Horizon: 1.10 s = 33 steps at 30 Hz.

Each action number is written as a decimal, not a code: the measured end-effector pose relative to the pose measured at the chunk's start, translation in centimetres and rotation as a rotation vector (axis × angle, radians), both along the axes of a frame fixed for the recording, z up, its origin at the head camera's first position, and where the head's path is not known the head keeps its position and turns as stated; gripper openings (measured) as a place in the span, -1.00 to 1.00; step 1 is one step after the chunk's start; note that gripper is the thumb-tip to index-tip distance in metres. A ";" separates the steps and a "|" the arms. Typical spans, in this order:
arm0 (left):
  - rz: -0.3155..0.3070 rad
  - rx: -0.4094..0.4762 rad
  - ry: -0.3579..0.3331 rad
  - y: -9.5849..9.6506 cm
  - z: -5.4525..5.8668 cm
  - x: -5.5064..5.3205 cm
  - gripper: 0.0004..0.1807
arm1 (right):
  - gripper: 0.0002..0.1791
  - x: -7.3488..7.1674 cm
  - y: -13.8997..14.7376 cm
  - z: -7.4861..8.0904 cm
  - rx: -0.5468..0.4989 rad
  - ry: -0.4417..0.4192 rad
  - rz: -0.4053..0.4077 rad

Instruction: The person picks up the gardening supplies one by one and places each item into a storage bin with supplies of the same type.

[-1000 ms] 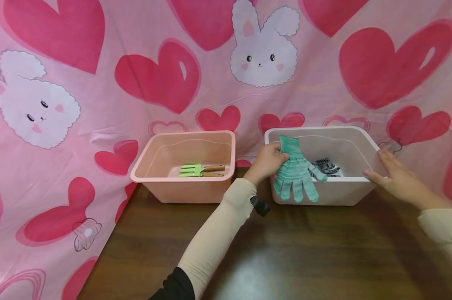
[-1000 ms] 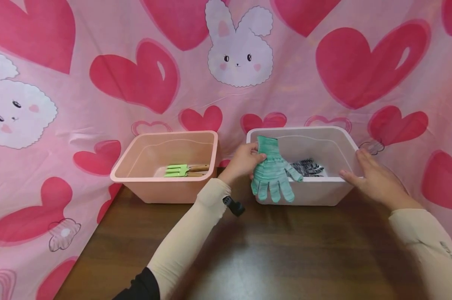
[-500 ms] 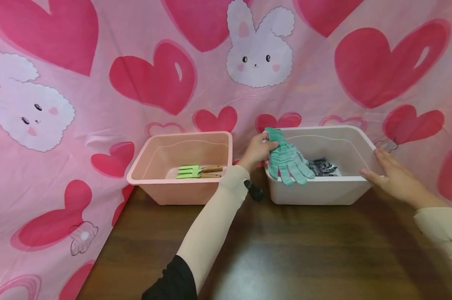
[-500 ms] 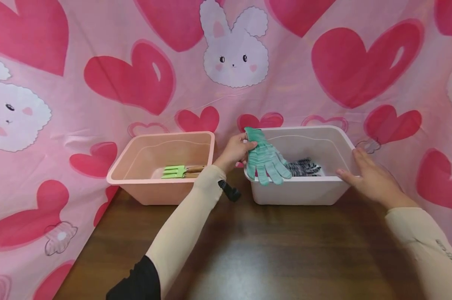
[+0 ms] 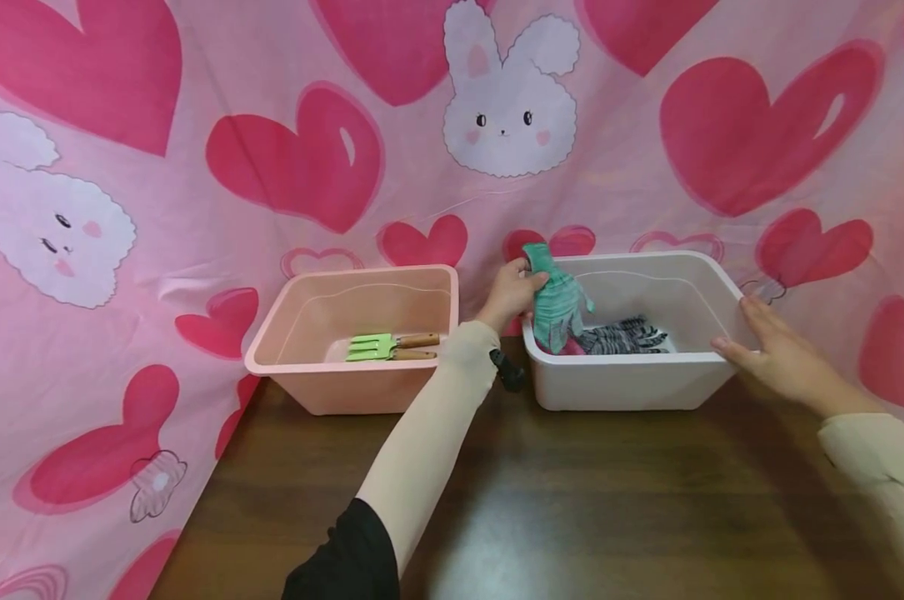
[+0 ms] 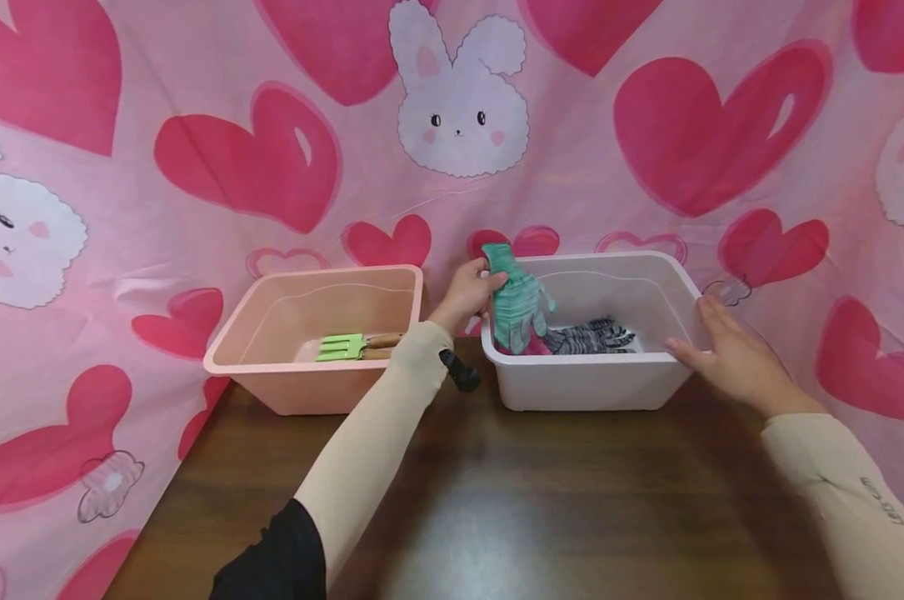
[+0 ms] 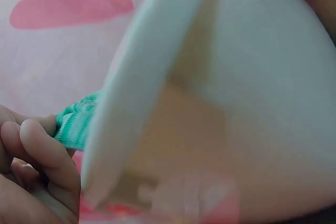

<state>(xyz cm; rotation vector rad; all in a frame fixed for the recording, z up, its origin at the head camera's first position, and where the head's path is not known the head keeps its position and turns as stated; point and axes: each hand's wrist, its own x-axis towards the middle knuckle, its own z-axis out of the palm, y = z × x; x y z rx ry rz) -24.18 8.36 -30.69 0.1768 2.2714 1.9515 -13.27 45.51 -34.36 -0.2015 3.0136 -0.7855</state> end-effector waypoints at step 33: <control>-0.049 0.066 0.180 -3.0 -4.4 7.7 -0.64 | 0.06 -1.7 0.3 -0.3 -0.025 -0.009 0.028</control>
